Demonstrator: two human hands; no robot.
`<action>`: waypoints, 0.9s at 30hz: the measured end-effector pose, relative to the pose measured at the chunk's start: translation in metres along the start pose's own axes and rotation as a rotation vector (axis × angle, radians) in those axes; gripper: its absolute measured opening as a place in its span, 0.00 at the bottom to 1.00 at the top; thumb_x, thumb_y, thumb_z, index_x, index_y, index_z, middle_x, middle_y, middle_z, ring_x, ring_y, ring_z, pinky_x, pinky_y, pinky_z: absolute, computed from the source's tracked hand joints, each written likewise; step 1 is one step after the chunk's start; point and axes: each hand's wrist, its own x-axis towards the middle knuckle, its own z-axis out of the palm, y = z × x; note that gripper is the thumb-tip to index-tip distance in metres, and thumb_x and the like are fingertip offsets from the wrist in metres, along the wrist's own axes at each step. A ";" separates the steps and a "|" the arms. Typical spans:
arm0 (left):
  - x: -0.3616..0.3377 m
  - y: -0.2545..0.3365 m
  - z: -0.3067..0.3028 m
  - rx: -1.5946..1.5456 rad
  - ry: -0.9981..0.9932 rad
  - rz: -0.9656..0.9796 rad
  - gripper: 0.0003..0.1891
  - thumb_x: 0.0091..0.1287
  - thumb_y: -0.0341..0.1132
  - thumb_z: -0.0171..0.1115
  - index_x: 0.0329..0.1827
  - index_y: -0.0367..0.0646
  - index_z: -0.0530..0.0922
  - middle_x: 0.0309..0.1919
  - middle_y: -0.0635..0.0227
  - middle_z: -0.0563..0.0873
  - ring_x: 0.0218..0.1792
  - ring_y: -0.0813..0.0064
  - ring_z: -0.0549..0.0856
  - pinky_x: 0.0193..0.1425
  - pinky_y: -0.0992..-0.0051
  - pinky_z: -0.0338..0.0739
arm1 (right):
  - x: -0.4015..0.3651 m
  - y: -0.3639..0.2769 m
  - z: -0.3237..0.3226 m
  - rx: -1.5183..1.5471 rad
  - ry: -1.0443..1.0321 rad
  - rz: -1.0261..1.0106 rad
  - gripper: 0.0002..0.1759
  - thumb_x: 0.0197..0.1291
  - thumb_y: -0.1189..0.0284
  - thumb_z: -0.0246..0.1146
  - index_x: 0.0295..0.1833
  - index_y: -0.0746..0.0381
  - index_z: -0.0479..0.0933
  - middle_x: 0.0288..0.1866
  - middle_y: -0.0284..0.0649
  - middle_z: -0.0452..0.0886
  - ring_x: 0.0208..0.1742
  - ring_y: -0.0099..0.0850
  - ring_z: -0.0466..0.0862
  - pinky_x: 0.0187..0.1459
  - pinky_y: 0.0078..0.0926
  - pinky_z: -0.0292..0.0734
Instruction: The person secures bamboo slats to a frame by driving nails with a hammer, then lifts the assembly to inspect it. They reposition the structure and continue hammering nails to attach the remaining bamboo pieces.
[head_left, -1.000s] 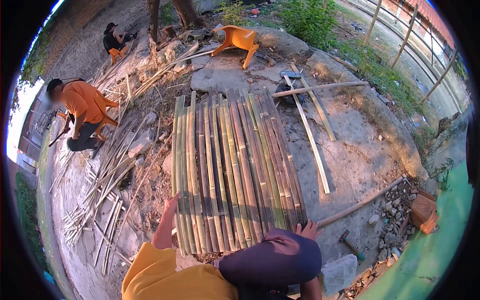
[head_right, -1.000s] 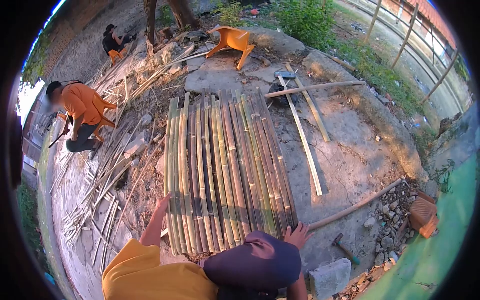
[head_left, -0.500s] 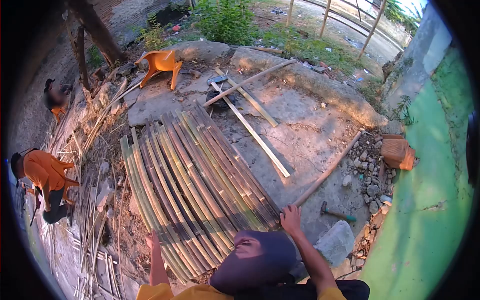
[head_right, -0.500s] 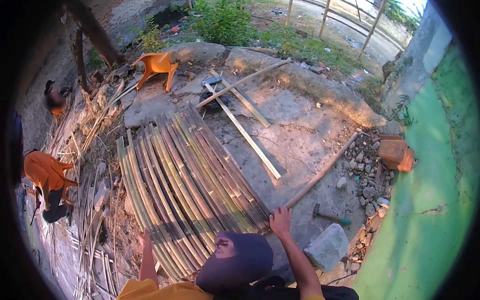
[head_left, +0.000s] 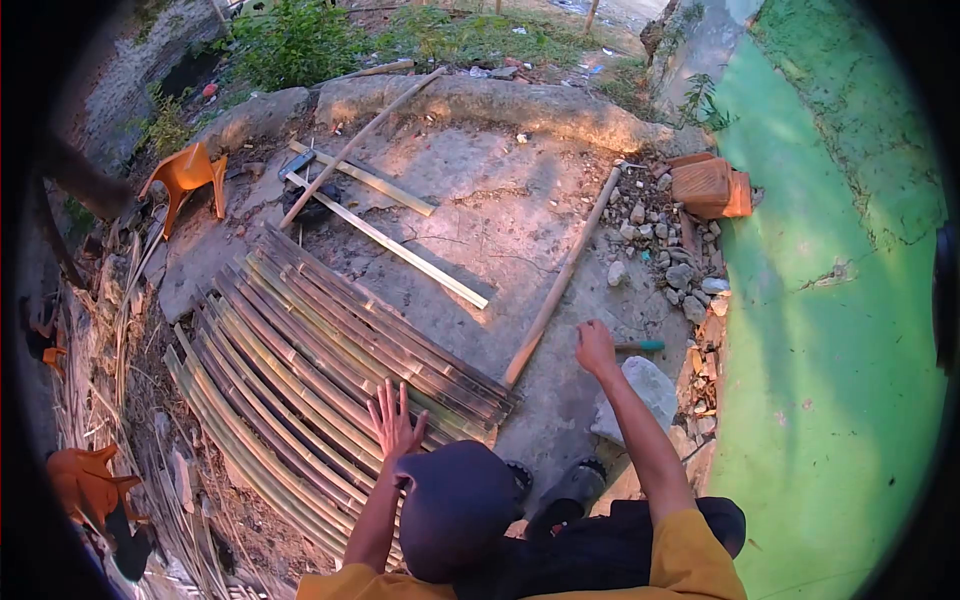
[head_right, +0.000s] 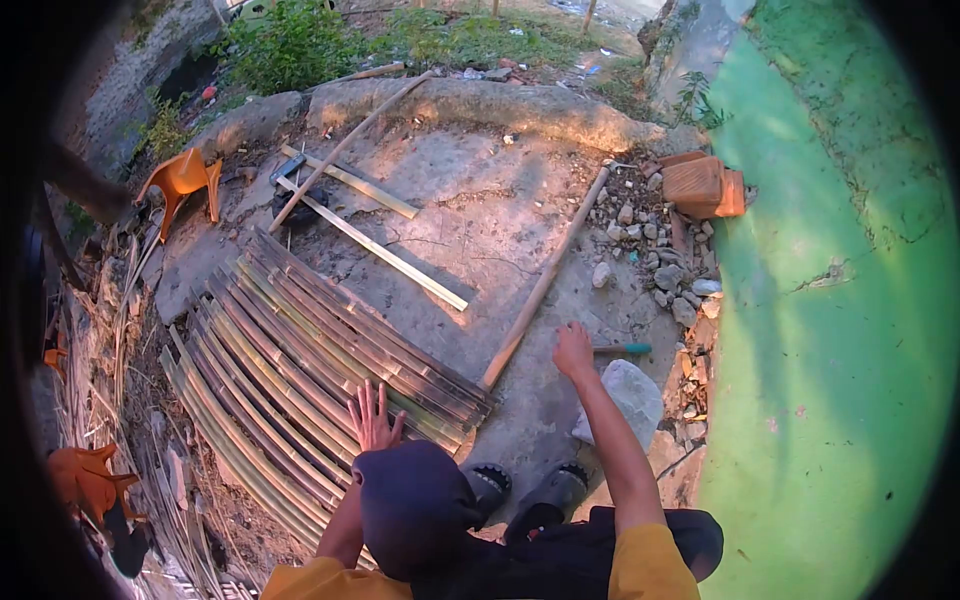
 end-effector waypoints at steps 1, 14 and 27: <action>0.001 0.003 0.001 0.084 -0.047 0.000 0.49 0.71 0.65 0.60 0.89 0.50 0.54 0.89 0.56 0.51 0.89 0.53 0.46 0.89 0.43 0.33 | -0.011 0.002 -0.003 0.006 -0.018 0.008 0.20 0.57 0.75 0.68 0.56 0.61 0.83 0.61 0.53 0.80 0.64 0.53 0.80 0.66 0.50 0.75; 0.003 -0.007 0.003 0.096 -0.037 -0.012 0.51 0.69 0.69 0.61 0.89 0.56 0.55 0.89 0.60 0.50 0.89 0.55 0.48 0.90 0.42 0.38 | 0.052 -0.143 0.081 0.174 0.094 -0.327 0.32 0.62 0.71 0.70 0.72 0.62 0.73 0.61 0.50 0.79 0.62 0.51 0.80 0.63 0.49 0.76; 0.003 -0.010 0.002 0.108 -0.038 -0.005 0.50 0.68 0.71 0.60 0.89 0.56 0.57 0.89 0.59 0.53 0.88 0.55 0.51 0.89 0.41 0.40 | 0.130 -0.169 0.129 -0.240 -0.207 -0.389 0.13 0.66 0.69 0.66 0.52 0.65 0.80 0.47 0.52 0.85 0.50 0.49 0.88 0.47 0.45 0.87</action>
